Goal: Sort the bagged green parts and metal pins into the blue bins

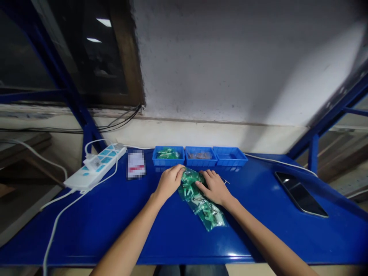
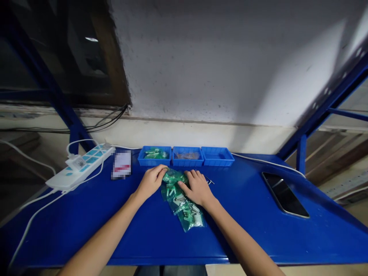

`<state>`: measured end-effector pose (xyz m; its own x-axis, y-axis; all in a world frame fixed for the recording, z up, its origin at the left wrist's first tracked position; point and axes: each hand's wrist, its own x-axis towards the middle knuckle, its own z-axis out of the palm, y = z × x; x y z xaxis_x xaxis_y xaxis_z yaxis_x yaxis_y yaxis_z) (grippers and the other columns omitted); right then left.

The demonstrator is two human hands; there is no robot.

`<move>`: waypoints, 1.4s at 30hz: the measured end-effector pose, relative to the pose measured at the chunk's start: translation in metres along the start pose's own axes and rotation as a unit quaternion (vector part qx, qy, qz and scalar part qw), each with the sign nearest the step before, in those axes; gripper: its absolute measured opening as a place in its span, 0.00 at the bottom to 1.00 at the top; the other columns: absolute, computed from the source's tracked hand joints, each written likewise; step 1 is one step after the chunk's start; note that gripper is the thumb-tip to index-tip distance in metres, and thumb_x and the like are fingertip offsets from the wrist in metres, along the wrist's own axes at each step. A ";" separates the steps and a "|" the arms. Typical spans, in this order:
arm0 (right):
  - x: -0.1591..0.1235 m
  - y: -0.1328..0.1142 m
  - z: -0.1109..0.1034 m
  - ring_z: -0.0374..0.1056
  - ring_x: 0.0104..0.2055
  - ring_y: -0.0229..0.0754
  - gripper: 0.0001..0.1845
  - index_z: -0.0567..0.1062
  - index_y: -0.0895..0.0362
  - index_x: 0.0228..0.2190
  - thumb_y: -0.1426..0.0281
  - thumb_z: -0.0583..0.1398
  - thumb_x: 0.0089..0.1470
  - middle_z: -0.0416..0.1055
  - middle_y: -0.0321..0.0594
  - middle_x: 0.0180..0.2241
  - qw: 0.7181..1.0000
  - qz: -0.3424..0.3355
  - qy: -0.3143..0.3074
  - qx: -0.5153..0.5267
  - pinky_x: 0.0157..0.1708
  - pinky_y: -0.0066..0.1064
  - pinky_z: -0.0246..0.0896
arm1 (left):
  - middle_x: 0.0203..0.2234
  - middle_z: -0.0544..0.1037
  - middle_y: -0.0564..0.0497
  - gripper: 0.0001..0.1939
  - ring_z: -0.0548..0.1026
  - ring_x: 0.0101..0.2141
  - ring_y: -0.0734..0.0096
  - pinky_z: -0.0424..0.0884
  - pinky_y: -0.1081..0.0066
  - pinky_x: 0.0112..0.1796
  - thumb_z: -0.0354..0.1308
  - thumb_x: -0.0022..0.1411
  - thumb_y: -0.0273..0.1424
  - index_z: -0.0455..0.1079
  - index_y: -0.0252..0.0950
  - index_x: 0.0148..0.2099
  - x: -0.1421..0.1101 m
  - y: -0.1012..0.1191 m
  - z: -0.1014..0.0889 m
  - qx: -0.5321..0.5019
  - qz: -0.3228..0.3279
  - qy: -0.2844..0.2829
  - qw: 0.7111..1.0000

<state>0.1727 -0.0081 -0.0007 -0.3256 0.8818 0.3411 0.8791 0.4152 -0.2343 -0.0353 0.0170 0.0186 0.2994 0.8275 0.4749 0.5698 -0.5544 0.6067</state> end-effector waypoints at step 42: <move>0.007 -0.019 -0.017 0.59 0.21 0.33 0.14 0.66 0.56 0.32 0.58 0.59 0.51 0.63 0.31 0.22 0.813 0.134 0.012 0.567 0.21 0.25 0.54 | 0.23 0.69 0.54 0.11 0.70 0.23 0.74 0.67 0.75 0.26 0.52 0.60 0.37 0.67 0.33 0.37 -0.006 0.013 0.019 -0.252 -0.131 -0.028 0.958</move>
<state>0.1599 -0.0134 0.0216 -0.1560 0.9758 0.1533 0.0273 0.1594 -0.9868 -0.0150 0.0067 0.0113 0.2456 0.9396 0.2385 0.1926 -0.2884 0.9379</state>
